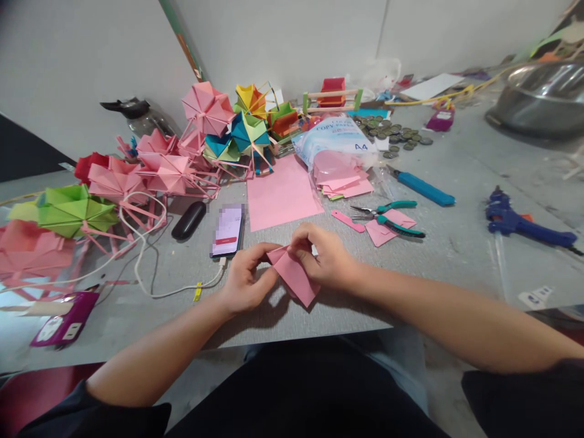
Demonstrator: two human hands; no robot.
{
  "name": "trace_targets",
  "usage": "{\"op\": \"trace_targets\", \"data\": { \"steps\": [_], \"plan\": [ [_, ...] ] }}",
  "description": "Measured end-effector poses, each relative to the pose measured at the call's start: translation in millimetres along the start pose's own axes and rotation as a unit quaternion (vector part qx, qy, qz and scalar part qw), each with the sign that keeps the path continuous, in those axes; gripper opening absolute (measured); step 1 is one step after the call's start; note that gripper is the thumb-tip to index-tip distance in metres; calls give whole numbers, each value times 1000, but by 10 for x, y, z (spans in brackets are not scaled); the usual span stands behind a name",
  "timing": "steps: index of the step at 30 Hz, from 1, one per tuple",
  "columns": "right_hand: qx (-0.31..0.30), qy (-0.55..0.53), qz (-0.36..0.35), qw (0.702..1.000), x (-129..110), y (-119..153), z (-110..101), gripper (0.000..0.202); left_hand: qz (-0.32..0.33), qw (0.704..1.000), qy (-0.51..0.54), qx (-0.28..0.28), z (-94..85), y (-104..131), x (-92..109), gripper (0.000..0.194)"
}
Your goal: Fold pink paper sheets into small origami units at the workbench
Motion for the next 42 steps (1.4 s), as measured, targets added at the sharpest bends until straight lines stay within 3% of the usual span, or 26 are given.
{"op": "trace_targets", "data": {
  "steps": [2, 5, 10, 14, 19, 27, 42],
  "plan": [
    [10, 18, -14, 1000, -21, -13, -35, 8, 40, 999, 16, -10, 1, 17, 78, 29],
    [14, 45, -34, 998, -57, -22, -59, 12, 52, 998, -14, 22, -35, 43, 65, 37],
    [-2, 60, -31, 998, -70, -17, -20, 16, 31, 996, -51, 63, -43, 44, -26, 21],
    [-6, 54, -30, 998, -51, -7, -7, 14, 12, 998, -34, 57, -60, 15, -62, 18],
    [-64, 55, -15, 996, 59, -8, 75, 17, -14, 998, -35, 57, -120, 3, -124, 20],
    [-111, 41, -37, 992, 13, -48, 122, 19, 16, 996, -77, 29, -103, 3, -80, 24],
    [-80, 145, -74, 983, 20, -6, 160, 30, 40, 996, -84, 14, -10, 29, -69, 27]
  ]
}}
Point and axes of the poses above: each hand's wrist, its own y-axis away from the middle knuckle, its own z-axis out of the palm, x = y × z, the point moved 10 cm from there along -y, towards the middle knuckle, and after that the axes turned 12 degrees about y, right-handed, at the moved point
